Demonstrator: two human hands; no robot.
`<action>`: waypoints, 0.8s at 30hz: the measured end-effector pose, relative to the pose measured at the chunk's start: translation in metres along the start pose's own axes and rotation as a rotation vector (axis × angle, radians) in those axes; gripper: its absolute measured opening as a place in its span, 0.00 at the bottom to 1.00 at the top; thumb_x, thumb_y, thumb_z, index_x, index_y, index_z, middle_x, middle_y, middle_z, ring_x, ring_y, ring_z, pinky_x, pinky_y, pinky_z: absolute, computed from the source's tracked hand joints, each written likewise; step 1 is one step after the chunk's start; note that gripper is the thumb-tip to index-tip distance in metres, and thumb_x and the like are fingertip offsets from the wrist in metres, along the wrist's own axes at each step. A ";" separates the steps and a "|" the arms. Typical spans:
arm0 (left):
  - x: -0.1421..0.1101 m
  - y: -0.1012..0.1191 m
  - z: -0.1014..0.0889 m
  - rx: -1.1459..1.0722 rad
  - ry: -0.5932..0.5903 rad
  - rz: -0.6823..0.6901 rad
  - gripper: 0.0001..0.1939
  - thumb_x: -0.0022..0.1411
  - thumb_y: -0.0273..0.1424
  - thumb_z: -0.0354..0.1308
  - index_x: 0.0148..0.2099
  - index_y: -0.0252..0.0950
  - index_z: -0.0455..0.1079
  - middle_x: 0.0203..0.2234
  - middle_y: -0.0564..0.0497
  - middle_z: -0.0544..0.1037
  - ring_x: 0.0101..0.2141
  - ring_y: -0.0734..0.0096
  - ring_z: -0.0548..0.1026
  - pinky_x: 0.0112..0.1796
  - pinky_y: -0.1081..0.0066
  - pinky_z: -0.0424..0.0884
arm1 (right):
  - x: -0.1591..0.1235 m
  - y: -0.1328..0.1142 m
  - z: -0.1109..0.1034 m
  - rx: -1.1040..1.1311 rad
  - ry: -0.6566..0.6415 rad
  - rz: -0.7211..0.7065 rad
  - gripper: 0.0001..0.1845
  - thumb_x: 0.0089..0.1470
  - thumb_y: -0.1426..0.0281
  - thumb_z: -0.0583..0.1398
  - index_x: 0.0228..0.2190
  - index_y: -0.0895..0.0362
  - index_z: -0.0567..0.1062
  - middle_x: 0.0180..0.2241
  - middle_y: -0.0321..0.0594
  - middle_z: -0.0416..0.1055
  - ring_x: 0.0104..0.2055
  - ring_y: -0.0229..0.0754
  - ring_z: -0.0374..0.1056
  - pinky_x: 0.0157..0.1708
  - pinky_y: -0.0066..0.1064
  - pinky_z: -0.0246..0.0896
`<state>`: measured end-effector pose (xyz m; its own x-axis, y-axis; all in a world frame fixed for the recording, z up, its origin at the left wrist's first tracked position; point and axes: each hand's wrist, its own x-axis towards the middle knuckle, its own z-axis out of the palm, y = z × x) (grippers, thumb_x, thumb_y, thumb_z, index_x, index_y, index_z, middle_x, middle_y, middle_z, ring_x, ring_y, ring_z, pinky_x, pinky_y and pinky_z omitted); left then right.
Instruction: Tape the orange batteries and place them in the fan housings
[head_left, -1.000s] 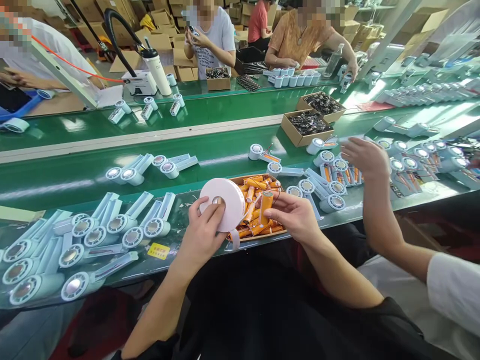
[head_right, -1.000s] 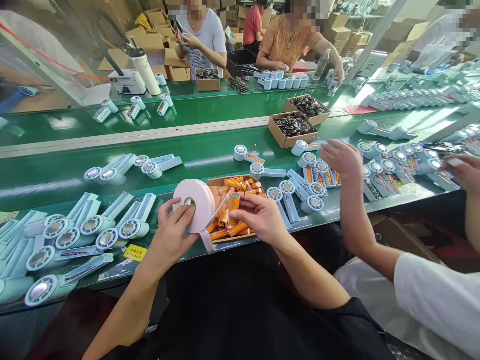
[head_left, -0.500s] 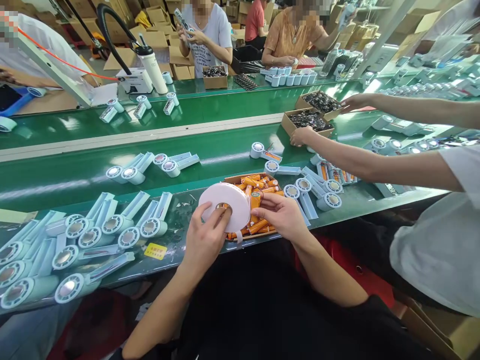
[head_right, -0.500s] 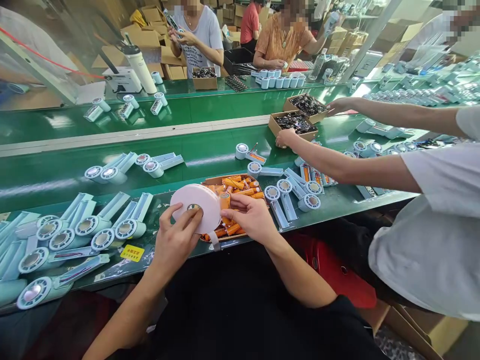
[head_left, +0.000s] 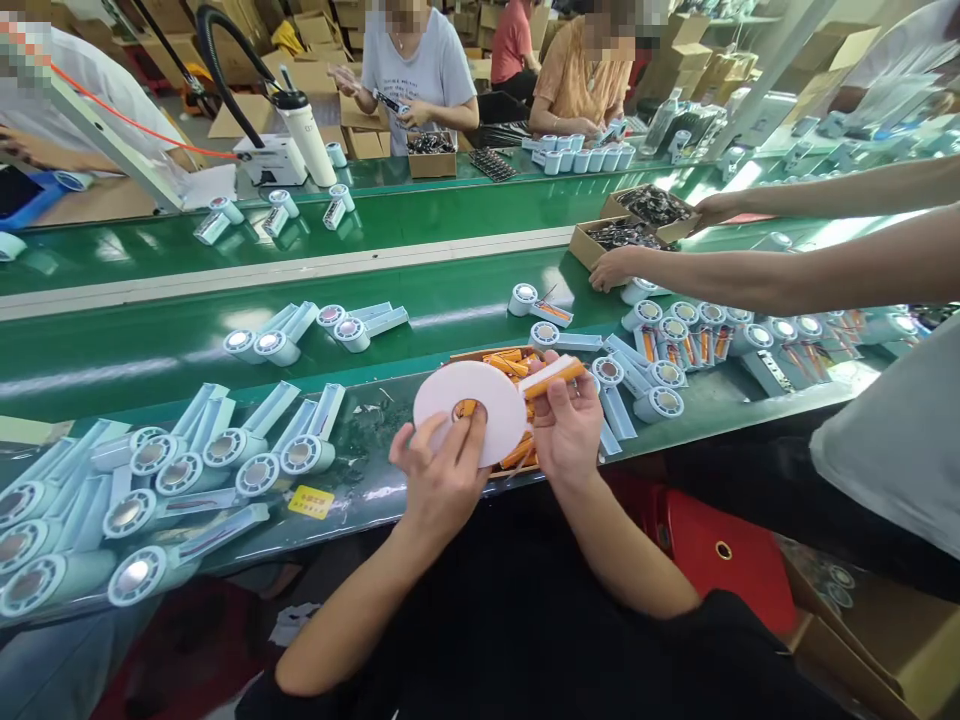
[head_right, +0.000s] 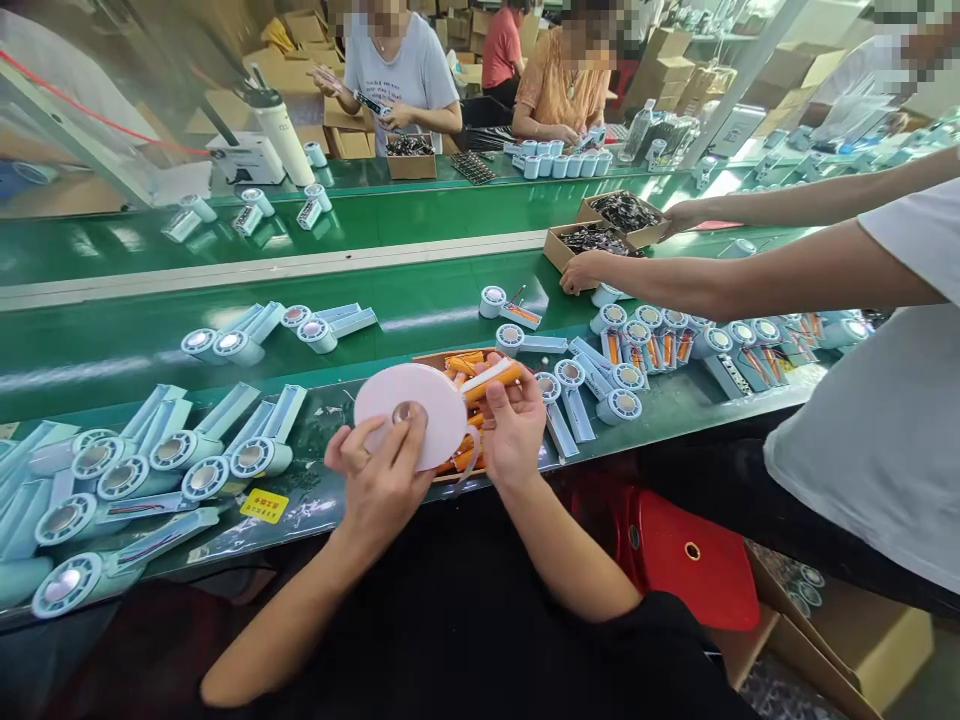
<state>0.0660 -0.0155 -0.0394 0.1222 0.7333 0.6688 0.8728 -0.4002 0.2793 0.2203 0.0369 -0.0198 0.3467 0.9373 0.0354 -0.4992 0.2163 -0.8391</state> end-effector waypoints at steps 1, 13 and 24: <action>-0.005 0.005 0.004 -0.011 0.027 -0.013 0.28 0.66 0.37 0.67 0.67 0.46 0.73 0.46 0.45 0.86 0.53 0.46 0.75 0.65 0.41 0.51 | -0.004 0.004 0.001 0.030 0.038 -0.021 0.27 0.51 0.53 0.75 0.47 0.47 0.74 0.55 0.42 0.81 0.57 0.48 0.79 0.59 0.48 0.76; 0.082 -0.071 0.026 -0.256 -0.703 0.121 0.33 0.54 0.46 0.76 0.62 0.47 0.78 0.59 0.47 0.81 0.63 0.44 0.69 0.64 0.48 0.65 | 0.100 -0.049 -0.044 0.010 0.029 -0.209 0.28 0.48 0.62 0.77 0.49 0.47 0.75 0.46 0.35 0.82 0.50 0.40 0.81 0.49 0.30 0.79; 0.149 -0.189 0.074 0.236 -0.704 -0.220 0.16 0.69 0.25 0.57 0.54 0.38 0.80 0.63 0.37 0.74 0.68 0.39 0.60 0.57 0.45 0.75 | 0.079 -0.039 -0.068 -0.119 -0.064 -0.210 0.29 0.46 0.63 0.79 0.48 0.45 0.78 0.39 0.35 0.85 0.46 0.48 0.83 0.44 0.36 0.79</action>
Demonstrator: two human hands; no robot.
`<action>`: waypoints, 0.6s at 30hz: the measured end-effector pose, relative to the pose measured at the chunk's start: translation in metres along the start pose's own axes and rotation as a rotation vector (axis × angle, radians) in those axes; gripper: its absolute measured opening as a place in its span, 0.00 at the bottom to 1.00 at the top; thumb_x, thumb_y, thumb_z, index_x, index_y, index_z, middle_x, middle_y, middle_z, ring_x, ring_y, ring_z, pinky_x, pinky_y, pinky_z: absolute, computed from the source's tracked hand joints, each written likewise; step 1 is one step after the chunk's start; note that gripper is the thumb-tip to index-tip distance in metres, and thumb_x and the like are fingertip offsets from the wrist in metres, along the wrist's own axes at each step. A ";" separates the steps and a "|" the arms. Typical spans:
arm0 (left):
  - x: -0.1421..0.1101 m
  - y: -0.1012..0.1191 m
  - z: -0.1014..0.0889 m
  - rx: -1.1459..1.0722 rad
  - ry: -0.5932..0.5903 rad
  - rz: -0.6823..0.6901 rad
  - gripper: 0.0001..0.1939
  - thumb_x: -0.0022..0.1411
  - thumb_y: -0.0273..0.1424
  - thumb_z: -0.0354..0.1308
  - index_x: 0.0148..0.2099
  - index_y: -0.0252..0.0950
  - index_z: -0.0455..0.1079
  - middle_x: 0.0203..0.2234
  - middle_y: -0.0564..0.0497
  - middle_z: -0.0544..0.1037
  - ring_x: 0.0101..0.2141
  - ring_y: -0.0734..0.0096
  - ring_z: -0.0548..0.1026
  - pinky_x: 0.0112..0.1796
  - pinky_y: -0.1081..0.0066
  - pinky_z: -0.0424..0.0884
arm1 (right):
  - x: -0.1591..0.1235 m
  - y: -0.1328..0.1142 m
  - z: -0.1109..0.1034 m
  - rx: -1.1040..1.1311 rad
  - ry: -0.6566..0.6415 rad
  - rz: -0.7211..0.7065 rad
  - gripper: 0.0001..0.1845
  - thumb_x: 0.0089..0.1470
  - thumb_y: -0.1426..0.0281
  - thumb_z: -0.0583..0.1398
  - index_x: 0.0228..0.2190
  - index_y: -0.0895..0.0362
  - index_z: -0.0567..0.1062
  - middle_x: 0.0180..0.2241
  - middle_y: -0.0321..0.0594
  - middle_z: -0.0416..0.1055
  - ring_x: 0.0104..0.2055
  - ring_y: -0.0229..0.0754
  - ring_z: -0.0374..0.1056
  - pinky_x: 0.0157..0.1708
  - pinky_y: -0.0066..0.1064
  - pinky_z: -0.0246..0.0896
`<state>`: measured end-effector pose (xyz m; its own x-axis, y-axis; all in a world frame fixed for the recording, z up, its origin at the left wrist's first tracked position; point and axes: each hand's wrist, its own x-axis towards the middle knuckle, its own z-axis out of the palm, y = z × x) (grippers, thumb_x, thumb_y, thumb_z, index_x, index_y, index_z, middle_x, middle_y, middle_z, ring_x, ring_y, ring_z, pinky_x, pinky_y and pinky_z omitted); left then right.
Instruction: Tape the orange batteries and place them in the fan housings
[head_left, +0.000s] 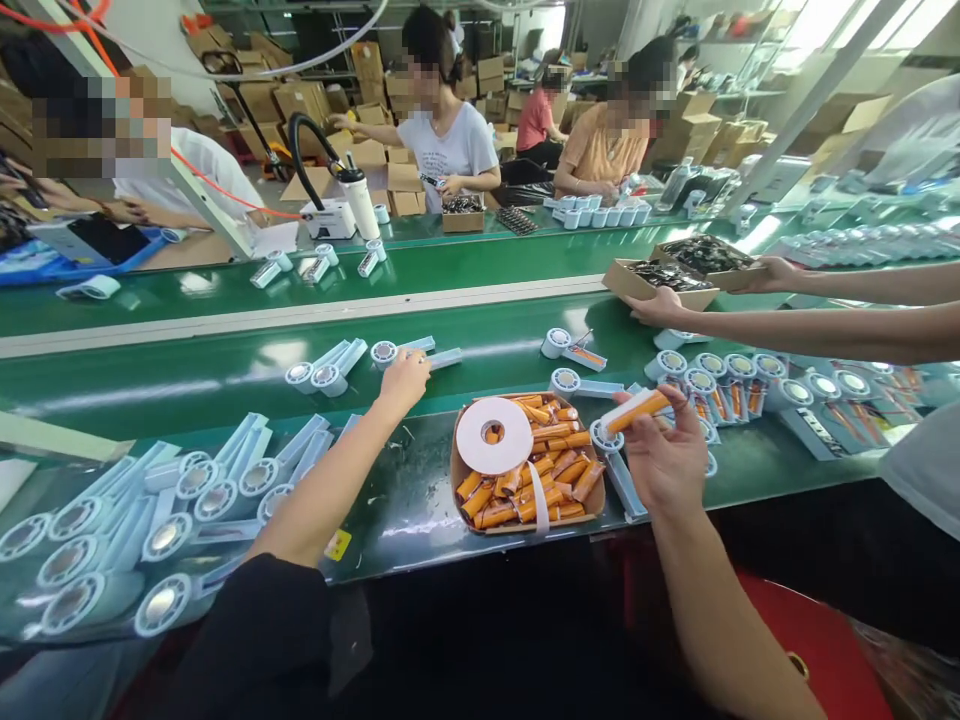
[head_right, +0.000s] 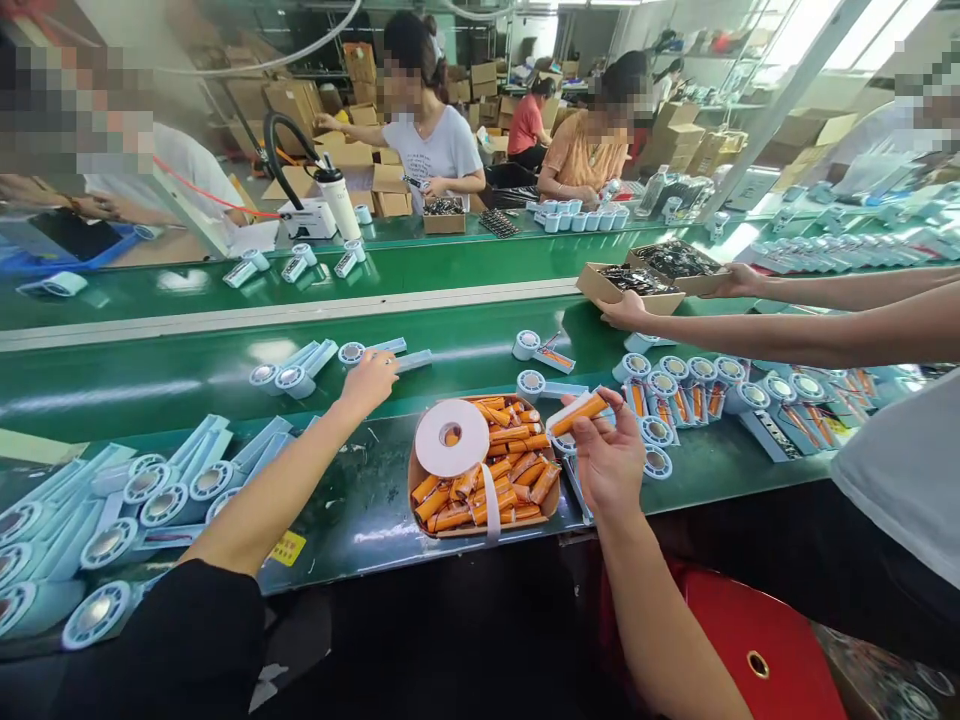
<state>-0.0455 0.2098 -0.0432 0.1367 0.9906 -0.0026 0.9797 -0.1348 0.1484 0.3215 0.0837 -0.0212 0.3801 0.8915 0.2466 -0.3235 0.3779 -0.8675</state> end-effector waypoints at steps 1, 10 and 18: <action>0.007 0.006 0.004 0.006 -0.029 0.059 0.15 0.68 0.25 0.58 0.53 0.39 0.80 0.63 0.39 0.74 0.69 0.41 0.60 0.58 0.48 0.75 | 0.011 0.004 0.006 -0.030 -0.035 -0.008 0.28 0.46 0.63 0.79 0.48 0.46 0.78 0.38 0.36 0.85 0.47 0.49 0.83 0.45 0.38 0.79; 0.079 0.042 0.015 -0.052 -0.327 0.284 0.15 0.72 0.40 0.63 0.54 0.36 0.76 0.51 0.45 0.80 0.49 0.61 0.79 0.52 0.54 0.78 | 0.116 0.088 0.099 -0.669 -0.665 0.029 0.23 0.54 0.61 0.69 0.49 0.55 0.77 0.32 0.37 0.85 0.31 0.41 0.77 0.37 0.34 0.73; 0.074 0.041 0.027 -0.266 -0.230 0.225 0.17 0.74 0.41 0.61 0.56 0.35 0.75 0.51 0.45 0.80 0.48 0.62 0.79 0.51 0.55 0.79 | 0.122 0.123 0.119 -1.000 -0.960 -0.105 0.12 0.56 0.71 0.68 0.43 0.52 0.78 0.26 0.31 0.82 0.30 0.41 0.76 0.37 0.30 0.66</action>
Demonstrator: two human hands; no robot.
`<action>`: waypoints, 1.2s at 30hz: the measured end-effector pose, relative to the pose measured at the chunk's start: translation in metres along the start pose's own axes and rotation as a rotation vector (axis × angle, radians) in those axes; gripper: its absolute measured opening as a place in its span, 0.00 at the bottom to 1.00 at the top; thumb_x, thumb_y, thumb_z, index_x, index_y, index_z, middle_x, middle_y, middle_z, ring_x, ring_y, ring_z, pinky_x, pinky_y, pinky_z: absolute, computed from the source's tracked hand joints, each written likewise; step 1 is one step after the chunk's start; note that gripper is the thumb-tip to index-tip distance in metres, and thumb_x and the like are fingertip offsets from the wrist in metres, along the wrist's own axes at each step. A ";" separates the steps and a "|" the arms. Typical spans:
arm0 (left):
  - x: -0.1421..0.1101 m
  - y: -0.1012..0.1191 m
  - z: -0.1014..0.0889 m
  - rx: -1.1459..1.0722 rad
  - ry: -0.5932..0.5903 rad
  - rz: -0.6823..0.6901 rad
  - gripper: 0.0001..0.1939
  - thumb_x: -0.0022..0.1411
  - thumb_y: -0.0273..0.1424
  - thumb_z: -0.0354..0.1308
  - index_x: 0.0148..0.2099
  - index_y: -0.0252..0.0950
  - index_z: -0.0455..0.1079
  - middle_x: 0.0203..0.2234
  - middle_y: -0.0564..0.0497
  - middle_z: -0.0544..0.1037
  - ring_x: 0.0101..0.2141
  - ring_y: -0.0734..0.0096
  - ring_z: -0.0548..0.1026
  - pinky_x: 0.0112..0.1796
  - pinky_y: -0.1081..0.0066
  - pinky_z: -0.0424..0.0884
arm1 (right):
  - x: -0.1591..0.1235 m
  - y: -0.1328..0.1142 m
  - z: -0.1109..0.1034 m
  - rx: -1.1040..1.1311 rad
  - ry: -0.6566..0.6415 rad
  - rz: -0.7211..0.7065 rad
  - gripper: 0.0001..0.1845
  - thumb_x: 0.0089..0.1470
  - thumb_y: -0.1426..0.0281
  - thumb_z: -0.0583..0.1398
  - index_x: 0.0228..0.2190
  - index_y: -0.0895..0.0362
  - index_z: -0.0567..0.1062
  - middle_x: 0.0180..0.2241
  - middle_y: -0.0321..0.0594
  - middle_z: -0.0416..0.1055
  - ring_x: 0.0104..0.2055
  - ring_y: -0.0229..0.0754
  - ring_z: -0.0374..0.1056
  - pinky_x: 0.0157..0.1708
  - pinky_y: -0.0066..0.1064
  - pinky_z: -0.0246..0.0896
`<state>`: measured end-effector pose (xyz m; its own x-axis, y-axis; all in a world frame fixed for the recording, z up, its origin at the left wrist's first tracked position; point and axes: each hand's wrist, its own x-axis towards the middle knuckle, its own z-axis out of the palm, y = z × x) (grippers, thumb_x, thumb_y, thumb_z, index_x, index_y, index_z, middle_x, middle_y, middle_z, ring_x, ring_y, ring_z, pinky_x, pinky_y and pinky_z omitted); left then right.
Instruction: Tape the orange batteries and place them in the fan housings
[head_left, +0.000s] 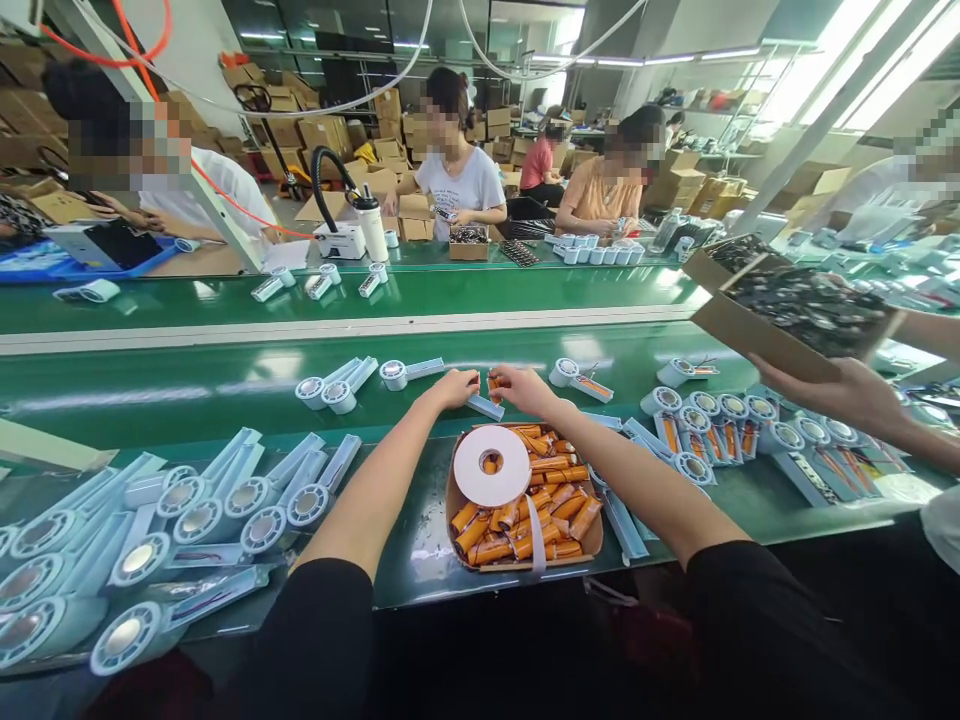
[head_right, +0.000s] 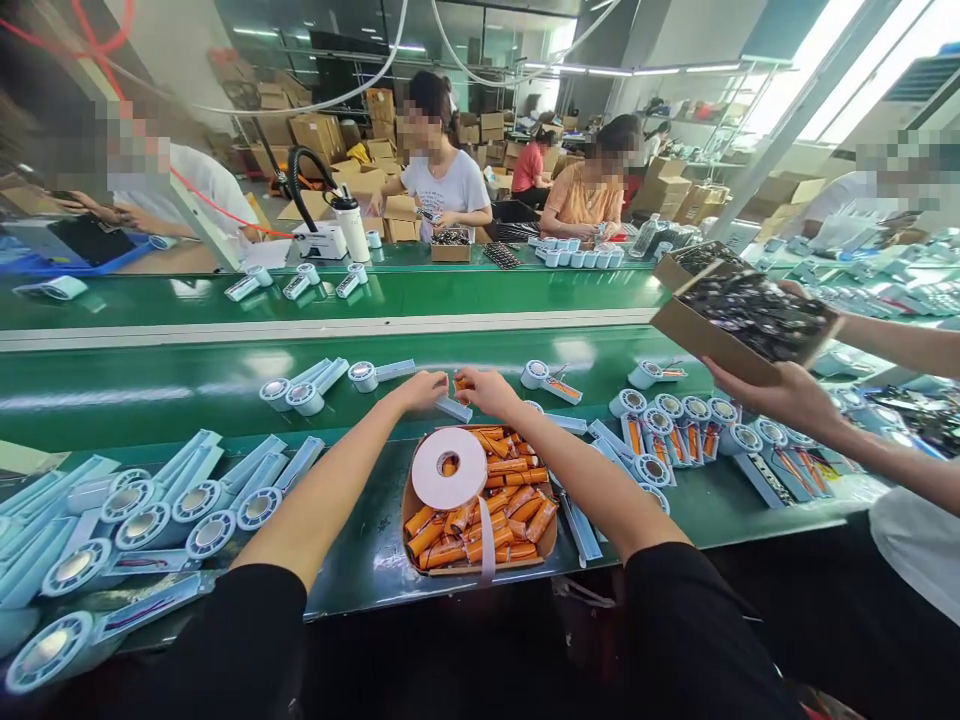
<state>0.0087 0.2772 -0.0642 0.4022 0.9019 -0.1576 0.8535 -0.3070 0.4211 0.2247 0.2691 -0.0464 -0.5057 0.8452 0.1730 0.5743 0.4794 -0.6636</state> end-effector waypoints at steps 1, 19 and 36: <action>0.002 0.001 0.003 -0.018 0.015 -0.012 0.17 0.74 0.41 0.61 0.56 0.35 0.74 0.51 0.45 0.79 0.48 0.62 0.79 0.50 0.55 0.79 | 0.000 0.000 0.001 -0.027 -0.012 -0.012 0.12 0.56 0.71 0.68 0.43 0.52 0.79 0.26 0.31 0.82 0.30 0.42 0.77 0.37 0.30 0.65; 0.030 0.011 0.017 -0.161 0.021 -0.088 0.19 0.73 0.41 0.61 0.59 0.37 0.73 0.55 0.43 0.77 0.51 0.60 0.78 0.51 0.54 0.79 | -0.018 0.007 -0.007 -0.297 -0.084 0.044 0.17 0.60 0.65 0.67 0.51 0.50 0.79 0.35 0.37 0.85 0.37 0.47 0.80 0.40 0.32 0.68; 0.022 0.062 -0.007 -0.172 0.155 -0.147 0.18 0.74 0.41 0.60 0.59 0.36 0.73 0.53 0.43 0.78 0.51 0.59 0.78 0.52 0.53 0.78 | 0.015 -0.007 -0.004 -0.547 -0.345 0.022 0.09 0.54 0.66 0.72 0.38 0.53 0.86 0.40 0.51 0.85 0.43 0.57 0.81 0.43 0.38 0.71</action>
<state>0.0681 0.2798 -0.0348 0.2113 0.9728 -0.0948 0.8248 -0.1254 0.5514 0.2158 0.2796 -0.0360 -0.6156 0.7754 -0.1404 0.7859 0.5909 -0.1822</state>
